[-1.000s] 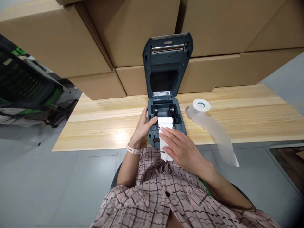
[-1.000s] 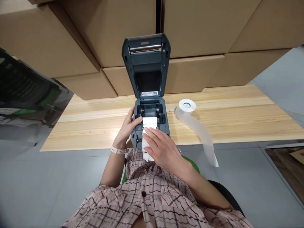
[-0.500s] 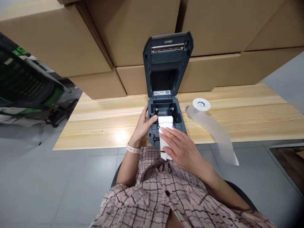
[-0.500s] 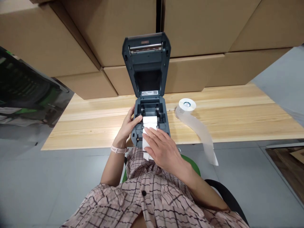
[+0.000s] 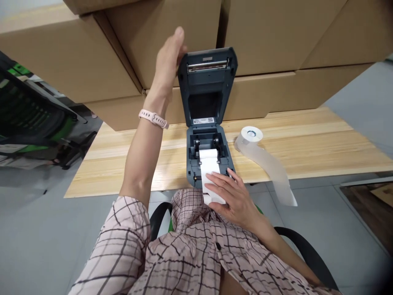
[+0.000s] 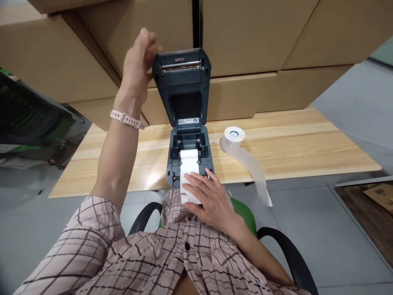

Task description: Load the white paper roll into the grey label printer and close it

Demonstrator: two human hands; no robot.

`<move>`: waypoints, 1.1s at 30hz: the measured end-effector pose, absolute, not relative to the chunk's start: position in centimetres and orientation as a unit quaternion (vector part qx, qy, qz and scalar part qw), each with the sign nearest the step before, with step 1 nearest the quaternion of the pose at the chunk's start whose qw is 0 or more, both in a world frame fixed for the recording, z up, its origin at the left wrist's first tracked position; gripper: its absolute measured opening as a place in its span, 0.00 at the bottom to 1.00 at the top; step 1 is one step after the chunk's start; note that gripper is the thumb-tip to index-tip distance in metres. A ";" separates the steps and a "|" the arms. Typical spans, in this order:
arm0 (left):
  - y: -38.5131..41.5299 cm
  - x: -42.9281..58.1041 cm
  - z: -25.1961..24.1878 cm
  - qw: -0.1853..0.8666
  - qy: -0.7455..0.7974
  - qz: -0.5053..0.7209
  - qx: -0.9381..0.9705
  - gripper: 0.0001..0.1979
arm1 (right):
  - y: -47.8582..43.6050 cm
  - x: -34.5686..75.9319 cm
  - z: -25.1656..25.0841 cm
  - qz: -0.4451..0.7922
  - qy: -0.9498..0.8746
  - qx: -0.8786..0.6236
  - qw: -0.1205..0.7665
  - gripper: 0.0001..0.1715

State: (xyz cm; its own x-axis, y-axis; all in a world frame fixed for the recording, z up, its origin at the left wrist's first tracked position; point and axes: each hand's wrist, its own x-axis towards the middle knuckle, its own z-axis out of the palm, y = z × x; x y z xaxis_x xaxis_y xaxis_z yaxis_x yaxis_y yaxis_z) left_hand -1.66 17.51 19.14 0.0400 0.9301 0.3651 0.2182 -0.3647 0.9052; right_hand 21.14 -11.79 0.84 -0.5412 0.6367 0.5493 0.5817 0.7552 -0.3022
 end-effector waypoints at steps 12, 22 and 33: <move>-0.9 0.2 11.3 0.081 0.319 0.562 0.759 0.14 | -13.1 22.2 0.7 -0.012 -0.789 -0.314 0.528 0.20; -8.4 0.0 0.8 0.015 0.332 0.505 0.796 0.19 | -10.4 22.2 1.2 0.015 -0.713 -0.443 0.543 0.30; -7.9 1.5 -1.9 -0.026 0.369 0.568 0.735 0.17 | -8.6 21.0 0.3 0.065 -0.761 -0.410 0.499 0.31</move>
